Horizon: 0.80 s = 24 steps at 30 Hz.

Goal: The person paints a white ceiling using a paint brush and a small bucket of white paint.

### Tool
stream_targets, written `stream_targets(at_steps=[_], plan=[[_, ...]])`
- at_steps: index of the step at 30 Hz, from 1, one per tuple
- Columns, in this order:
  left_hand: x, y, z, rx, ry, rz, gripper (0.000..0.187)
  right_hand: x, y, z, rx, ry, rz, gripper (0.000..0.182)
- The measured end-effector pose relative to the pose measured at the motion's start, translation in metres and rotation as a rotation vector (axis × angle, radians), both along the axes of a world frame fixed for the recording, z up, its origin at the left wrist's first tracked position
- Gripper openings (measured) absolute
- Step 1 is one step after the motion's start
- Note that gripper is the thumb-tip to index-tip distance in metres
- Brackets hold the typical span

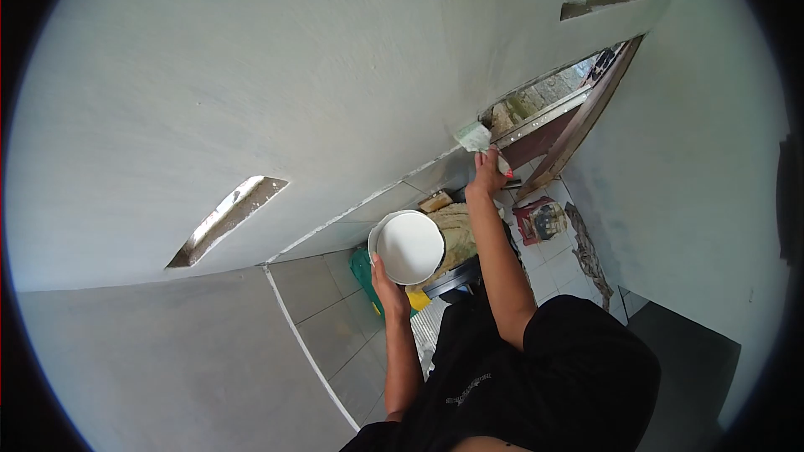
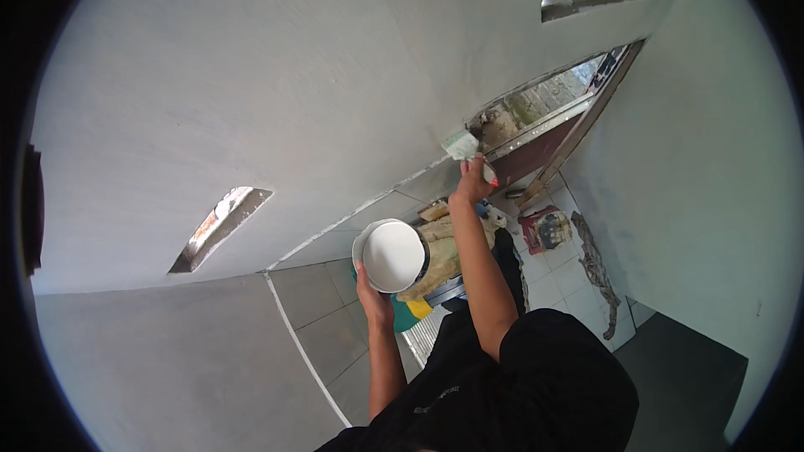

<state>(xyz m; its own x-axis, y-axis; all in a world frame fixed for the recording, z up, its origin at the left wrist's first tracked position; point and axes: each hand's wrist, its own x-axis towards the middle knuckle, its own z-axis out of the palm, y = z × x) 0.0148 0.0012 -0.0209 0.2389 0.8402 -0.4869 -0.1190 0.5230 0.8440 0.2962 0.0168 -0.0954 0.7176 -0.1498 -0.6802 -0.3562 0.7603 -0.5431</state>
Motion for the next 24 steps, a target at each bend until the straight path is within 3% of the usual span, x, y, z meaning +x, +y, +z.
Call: stream_targets(at_steps=[3, 5, 9, 13, 21, 24], plan=[[-0.007, 0.002, 0.000, 0.028, -0.019, -0.005, 0.064, -0.004, -0.020, 0.023, 0.118, -0.060, 0.061, 0.040], [-0.013, 0.003, -0.002, 0.024, -0.022, -0.006, 0.063, -0.005, -0.033, 0.018, 0.422, -0.198, 0.140, 0.038], [-0.018, 0.006, -0.004, 0.023, -0.019, 0.006, 0.061, -0.006, -0.035, 0.013, 0.720, -0.285, 0.206, 0.036], [-0.026, 0.005, -0.003, 0.009, -0.019, 0.029, 0.060, -0.014, -0.012, -0.025, 0.686, -0.296, 0.245, 0.040], [-0.049, -0.002, -0.013, -0.001, 0.027, 0.069, 0.059, -0.046, -0.007, -0.082, 0.333, -0.058, 0.189, 0.057], [-0.058, -0.003, -0.018, -0.002, 0.012, 0.050, 0.059, -0.049, 0.007, -0.089, 0.111, 0.004, 0.113, 0.049]])
